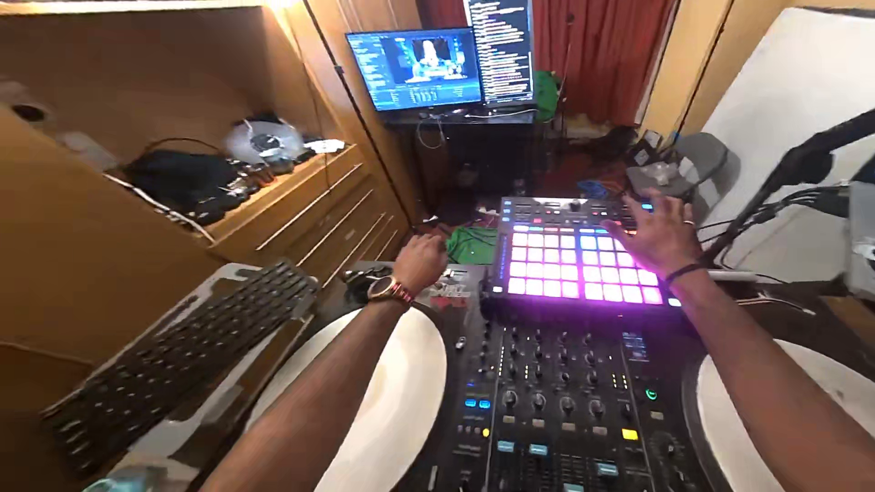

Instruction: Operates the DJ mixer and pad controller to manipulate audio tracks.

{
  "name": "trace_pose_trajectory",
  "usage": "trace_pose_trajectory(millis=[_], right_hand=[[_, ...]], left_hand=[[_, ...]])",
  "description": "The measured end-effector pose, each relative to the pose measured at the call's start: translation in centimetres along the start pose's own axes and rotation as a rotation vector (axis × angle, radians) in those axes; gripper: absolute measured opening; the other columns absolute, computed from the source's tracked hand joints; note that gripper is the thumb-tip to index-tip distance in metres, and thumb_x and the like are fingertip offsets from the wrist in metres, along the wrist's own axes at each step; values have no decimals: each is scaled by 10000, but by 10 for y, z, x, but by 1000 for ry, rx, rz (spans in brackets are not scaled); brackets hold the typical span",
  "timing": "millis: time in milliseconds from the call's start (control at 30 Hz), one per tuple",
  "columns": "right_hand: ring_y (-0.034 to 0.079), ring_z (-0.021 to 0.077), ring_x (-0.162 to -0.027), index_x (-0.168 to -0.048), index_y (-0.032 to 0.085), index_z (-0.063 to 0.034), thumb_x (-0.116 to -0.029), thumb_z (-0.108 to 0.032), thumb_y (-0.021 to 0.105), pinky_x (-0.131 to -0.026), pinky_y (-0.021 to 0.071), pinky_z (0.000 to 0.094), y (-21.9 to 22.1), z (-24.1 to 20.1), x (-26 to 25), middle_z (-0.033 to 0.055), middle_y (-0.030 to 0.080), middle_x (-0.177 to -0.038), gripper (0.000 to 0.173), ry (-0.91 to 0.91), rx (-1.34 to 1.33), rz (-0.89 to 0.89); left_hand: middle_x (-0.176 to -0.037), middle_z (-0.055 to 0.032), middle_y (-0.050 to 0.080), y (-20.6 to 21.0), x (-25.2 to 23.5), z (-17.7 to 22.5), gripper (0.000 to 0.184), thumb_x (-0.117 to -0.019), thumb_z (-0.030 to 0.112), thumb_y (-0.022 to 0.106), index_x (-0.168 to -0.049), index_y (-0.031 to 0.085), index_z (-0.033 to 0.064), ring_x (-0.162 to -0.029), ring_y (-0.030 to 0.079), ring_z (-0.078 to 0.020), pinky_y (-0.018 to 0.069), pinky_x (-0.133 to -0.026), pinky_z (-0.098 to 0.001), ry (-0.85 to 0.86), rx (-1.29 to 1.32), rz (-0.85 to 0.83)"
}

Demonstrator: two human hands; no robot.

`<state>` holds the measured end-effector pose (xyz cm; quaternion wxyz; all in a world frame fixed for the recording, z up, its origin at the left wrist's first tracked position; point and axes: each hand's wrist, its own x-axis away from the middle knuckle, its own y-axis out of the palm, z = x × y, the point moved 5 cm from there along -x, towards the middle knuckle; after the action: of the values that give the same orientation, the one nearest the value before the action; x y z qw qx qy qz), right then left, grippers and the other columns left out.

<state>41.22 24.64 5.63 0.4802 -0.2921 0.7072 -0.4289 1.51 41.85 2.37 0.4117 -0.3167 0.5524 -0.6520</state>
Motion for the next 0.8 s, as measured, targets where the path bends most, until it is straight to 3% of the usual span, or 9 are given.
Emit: trace_pose_trajectory(millis=[100, 233, 400, 533, 600, 667, 733, 800], right_hand=[[429, 455, -1401, -1528, 502, -215, -867, -875, 372, -1169, 194, 735, 1, -1, 5, 152, 536, -1493, 943, 46, -22, 9], [465, 413, -1393, -1559, 448, -200, -847, -900, 365, -1189, 148, 719, 3, 0, 3, 121, 644, -1383, 1002, 110, -3, -35], [461, 424, -1385, -1515, 510, -207, -839, -909, 355, -1159, 242, 723, 6, 2, 5, 154, 556, -1459, 987, 130, 16, -10], [405, 403, -1429, -1332, 684, -231, -824, -928, 328, -1179, 179, 731, 10, -2, 7, 93, 527, -1498, 933, 136, 34, -24], [419, 397, -1416, -1404, 634, -244, -826, -924, 332, -1183, 201, 700, 3, -4, 11, 86, 514, -1515, 942, 126, 42, 34], [430, 385, -1411, -1486, 555, -256, -818, -930, 333, -1186, 219, 681, 3, -4, 15, 68, 509, -1524, 975, 126, 63, 59], [411, 364, -1452, -1558, 454, -279, -817, -925, 364, -1210, 173, 683, 10, 1, 16, 23, 546, -1517, 987, 144, 61, -19], [434, 390, -1436, -1551, 464, -259, -846, -879, 424, -1200, 164, 703, 13, 5, 15, 62, 616, -1442, 940, 117, 48, -41]], left_hand=[[-1140, -268, 697, 15, -45, -21, 448, -975, 414, 663, -1082, 737, -15, -1159, 631, -459, 474, -998, -672, -30, 20, -214], [-1107, -265, 697, 32, -66, -22, 548, -965, 488, 664, -1107, 709, -39, -1092, 662, -422, 477, -969, -655, -62, -111, -590], [-997, -241, 702, 47, -67, -9, 408, -966, 351, 688, -1005, 708, -55, -988, 670, -396, 493, -895, -626, 23, -220, -692], [-990, -230, 703, 56, -79, -15, 391, -956, 335, 702, -1018, 706, -50, -981, 674, -377, 504, -888, -606, -4, -252, -714], [-988, -225, 705, 63, -82, -19, 407, -935, 347, 725, -1014, 709, -52, -975, 673, -377, 507, -887, -603, -14, -268, -725], [-1037, -234, 702, 60, -79, -14, 423, -947, 353, 704, -1060, 701, -54, -1017, 668, -388, 503, -901, -608, -19, -291, -742], [-1119, -252, 683, 45, -72, 1, 403, -973, 307, 673, -1134, 678, -62, -1081, 648, -386, 494, -925, -588, 6, -294, -760], [-1299, -312, 614, 12, -33, 36, 379, -1018, 182, 618, -1253, 618, -115, -1258, 574, -431, 420, -1069, -562, 11, -252, -757]])
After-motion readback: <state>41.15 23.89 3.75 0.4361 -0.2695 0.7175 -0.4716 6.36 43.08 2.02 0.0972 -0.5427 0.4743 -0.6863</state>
